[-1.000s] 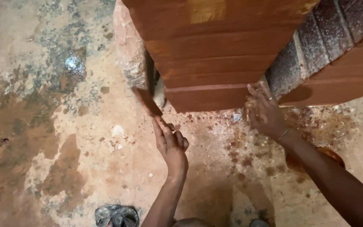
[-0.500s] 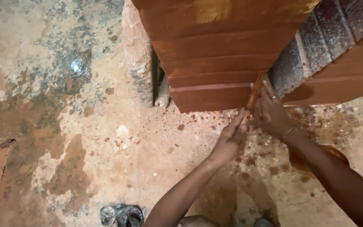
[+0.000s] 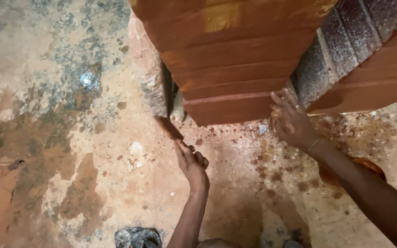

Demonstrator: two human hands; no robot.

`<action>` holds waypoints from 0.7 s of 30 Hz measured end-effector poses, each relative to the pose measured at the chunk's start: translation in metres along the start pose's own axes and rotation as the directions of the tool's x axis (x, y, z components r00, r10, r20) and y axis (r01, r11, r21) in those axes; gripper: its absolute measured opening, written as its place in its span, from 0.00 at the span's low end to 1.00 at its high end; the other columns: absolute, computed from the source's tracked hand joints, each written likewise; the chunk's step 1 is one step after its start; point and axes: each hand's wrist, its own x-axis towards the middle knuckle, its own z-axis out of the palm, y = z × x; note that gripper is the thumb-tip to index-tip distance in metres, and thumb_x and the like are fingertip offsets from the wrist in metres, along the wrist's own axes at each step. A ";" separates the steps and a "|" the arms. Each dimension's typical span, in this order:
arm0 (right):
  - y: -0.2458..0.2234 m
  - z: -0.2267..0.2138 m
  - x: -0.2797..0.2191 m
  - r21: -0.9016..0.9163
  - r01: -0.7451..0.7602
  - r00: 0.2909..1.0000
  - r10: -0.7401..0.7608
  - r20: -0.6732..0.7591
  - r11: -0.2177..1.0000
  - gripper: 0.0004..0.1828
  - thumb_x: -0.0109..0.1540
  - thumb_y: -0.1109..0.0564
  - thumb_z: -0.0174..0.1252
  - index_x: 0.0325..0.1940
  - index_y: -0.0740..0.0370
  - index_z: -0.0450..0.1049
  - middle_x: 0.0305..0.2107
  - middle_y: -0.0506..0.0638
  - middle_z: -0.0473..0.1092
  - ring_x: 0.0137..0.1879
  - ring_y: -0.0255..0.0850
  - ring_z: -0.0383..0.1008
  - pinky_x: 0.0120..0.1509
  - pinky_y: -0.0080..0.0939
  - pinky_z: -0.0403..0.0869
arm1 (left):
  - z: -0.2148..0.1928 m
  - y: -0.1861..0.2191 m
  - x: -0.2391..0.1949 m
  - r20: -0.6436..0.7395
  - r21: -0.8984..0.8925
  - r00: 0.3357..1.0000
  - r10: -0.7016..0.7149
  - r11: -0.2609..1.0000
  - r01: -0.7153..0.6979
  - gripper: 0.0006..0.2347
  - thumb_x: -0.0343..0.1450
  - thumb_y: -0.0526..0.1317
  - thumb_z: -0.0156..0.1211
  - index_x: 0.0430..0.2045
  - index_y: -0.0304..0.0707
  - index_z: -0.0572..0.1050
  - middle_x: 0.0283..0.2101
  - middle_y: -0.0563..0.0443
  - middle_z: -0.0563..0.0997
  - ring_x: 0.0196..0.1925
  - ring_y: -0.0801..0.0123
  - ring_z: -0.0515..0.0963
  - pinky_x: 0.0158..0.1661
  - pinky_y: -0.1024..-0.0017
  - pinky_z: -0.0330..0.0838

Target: The person paints a wooden door with reddish-brown paint using a brush. They repeatedly dip the brush into a small container and apply paint to the lower panels and edges of the door, working methodically from bottom to top.

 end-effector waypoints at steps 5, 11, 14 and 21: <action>-0.001 0.000 0.003 -0.072 0.049 0.999 -0.050 -0.010 0.996 0.25 0.63 0.56 0.52 0.62 0.73 0.70 0.73 0.59 0.56 0.82 0.63 0.45 0.82 0.61 0.54 | 0.025 -0.027 -0.021 0.218 0.404 0.931 -0.292 0.896 0.186 0.30 0.76 0.58 0.31 0.75 0.55 0.42 0.21 0.60 0.64 0.15 0.80 0.61 0.16 0.78 0.65; -0.002 -0.001 0.002 -0.042 0.045 0.999 -0.045 0.000 0.998 0.23 0.62 0.58 0.51 0.60 0.69 0.70 0.74 0.59 0.57 0.82 0.64 0.45 0.81 0.61 0.55 | 0.060 -0.047 -0.025 0.556 0.498 0.700 -0.448 0.854 0.152 0.27 0.79 0.55 0.35 0.73 0.44 0.58 0.22 0.62 0.67 0.15 0.82 0.59 0.14 0.81 0.57; 0.002 -0.002 0.003 -0.034 0.047 0.999 -0.047 0.000 0.998 0.28 0.62 0.57 0.51 0.66 0.72 0.66 0.72 0.60 0.57 0.82 0.65 0.45 0.80 0.62 0.54 | 0.062 -0.041 -0.020 0.555 0.481 0.692 -0.462 0.857 0.186 0.25 0.81 0.54 0.37 0.72 0.45 0.60 0.23 0.64 0.67 0.17 0.83 0.59 0.15 0.82 0.56; 0.009 0.007 -0.002 -0.083 0.048 0.999 -0.049 -0.008 0.995 0.29 0.63 0.56 0.52 0.70 0.62 0.60 0.74 0.61 0.57 0.82 0.62 0.46 0.82 0.62 0.54 | -0.010 -0.052 0.005 0.236 0.134 0.968 -0.086 0.989 0.055 0.27 0.78 0.46 0.47 0.75 0.47 0.53 0.23 0.63 0.66 0.16 0.82 0.60 0.15 0.81 0.56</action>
